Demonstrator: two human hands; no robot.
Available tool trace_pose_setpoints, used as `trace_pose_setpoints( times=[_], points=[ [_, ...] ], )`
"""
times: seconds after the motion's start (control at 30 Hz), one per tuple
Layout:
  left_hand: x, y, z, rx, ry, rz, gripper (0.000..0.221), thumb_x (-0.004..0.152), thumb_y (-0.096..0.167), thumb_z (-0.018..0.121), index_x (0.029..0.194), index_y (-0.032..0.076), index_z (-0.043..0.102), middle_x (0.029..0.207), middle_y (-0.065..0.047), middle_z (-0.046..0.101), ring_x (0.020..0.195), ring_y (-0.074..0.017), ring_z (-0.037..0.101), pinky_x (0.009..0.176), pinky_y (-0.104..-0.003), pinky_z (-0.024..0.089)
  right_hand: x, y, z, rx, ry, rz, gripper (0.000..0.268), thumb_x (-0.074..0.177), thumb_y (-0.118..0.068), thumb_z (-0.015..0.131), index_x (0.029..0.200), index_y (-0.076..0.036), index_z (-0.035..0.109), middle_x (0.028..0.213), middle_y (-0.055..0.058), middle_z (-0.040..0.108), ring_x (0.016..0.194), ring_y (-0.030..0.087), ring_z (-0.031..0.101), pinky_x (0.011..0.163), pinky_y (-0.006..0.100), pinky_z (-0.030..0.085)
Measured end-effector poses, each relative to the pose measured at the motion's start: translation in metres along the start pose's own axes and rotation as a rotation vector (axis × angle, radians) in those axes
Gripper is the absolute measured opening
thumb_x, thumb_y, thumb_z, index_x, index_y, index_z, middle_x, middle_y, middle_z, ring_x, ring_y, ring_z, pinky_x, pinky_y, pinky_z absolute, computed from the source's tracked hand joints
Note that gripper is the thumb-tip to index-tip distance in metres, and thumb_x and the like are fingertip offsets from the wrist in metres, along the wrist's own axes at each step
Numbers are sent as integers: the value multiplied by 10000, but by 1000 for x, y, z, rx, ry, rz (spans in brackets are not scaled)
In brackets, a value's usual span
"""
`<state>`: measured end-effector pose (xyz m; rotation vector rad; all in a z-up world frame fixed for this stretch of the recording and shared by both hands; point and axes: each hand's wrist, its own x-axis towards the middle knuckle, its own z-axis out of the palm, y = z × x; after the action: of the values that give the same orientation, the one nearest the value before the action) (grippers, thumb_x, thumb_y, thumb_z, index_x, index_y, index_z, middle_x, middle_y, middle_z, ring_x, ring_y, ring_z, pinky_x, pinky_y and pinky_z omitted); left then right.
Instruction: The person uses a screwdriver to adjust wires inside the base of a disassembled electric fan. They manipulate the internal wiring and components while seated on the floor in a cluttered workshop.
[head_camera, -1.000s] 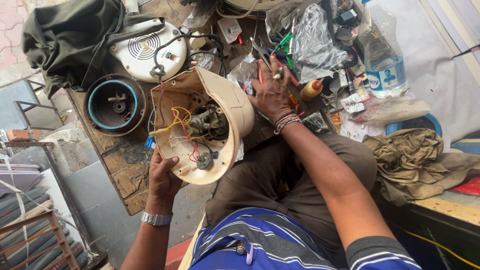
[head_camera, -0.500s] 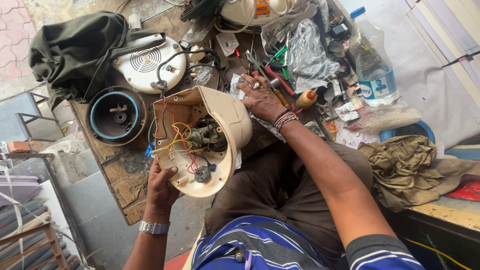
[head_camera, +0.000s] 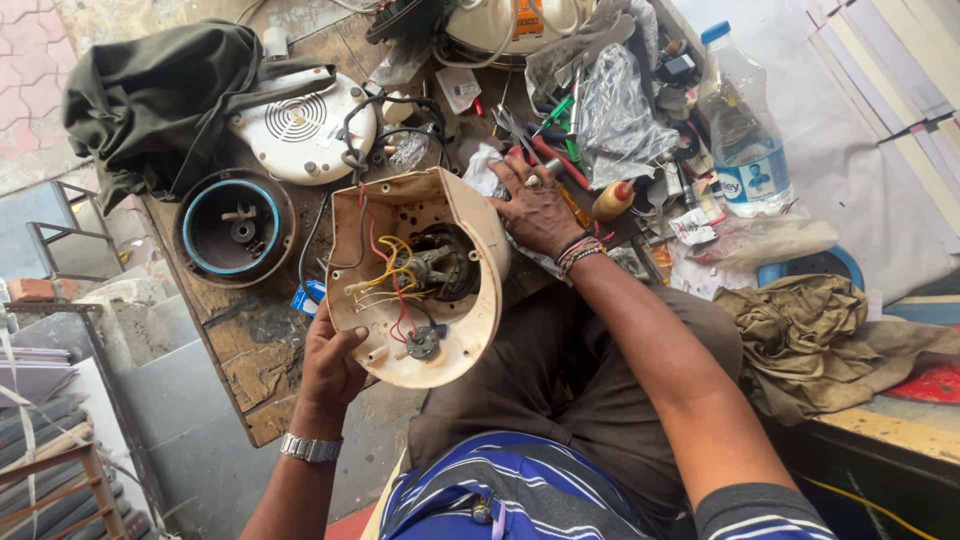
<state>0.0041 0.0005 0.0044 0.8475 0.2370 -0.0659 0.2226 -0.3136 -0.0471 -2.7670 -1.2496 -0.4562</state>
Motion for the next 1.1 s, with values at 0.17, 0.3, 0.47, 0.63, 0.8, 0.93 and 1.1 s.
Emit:
trace_pose_setpoints(
  times=[0.17, 0.3, 0.47, 0.63, 0.8, 0.93, 1.1],
  points=[
    [1, -1, 4, 25, -4, 6, 704, 796, -94, 569, 1485, -5, 460, 1337, -160, 628, 1202, -265, 639, 1050, -410, 518, 14, 3, 16, 16, 71, -24, 360, 984, -264, 564, 1311, -331, 698, 1592, 129, 455, 1520, 314, 310, 1140, 495, 224],
    [2, -3, 1, 34, -9, 13, 716, 787, -92, 582, 1485, 9, 461, 1337, -154, 628, 1200, -257, 642, 1050, -403, 519, 29, 1, 30, 33, 15, 2, 346, 984, -271, 527, 1286, -345, 677, 1584, 109, 454, 1524, 336, 278, 1160, 538, 174],
    [3, -2, -7, -31, -9, 4, 671, 800, -83, 586, 1458, -6, 479, 1285, -157, 647, 1149, -263, 662, 1012, -415, 543, 23, 5, 26, -70, -125, -19, 284, 1003, -249, 502, 1176, -349, 705, 1616, 76, 444, 1567, 338, 263, 1215, 544, 172],
    [2, -3, -13, -48, 0, -9, 682, 789, -86, 580, 1458, 5, 479, 1269, -150, 653, 1131, -252, 661, 993, -408, 551, 13, 4, 22, -44, 88, -68, 347, 945, -202, 538, 1183, -331, 754, 1559, 82, 482, 1540, 341, 289, 1198, 560, 203],
    [-1, -5, -12, -102, -4, 0, 700, 784, -77, 585, 1469, 16, 473, 1285, -143, 641, 1147, -245, 661, 1009, -401, 553, 0, -1, 12, 123, 138, 51, 228, 969, -133, 616, 1074, -296, 733, 1570, 68, 513, 1559, 320, 337, 1206, 498, 260],
    [-4, -4, -17, -145, -16, -6, 686, 793, -70, 582, 1465, 9, 466, 1288, -157, 639, 1153, -267, 662, 1020, -425, 550, -9, -22, -15, 223, 239, 192, 198, 904, -73, 690, 998, -247, 702, 1518, 82, 536, 1496, 349, 376, 1151, 504, 299],
    [-4, -7, -16, -200, 44, 2, 713, 769, -84, 568, 1465, 20, 456, 1285, -150, 636, 1158, -276, 657, 1023, -443, 551, -5, -47, -69, 491, 329, 196, 294, 907, 41, 668, 1148, -124, 643, 1406, 111, 583, 1312, 353, 546, 1106, 462, 431]
  ],
)
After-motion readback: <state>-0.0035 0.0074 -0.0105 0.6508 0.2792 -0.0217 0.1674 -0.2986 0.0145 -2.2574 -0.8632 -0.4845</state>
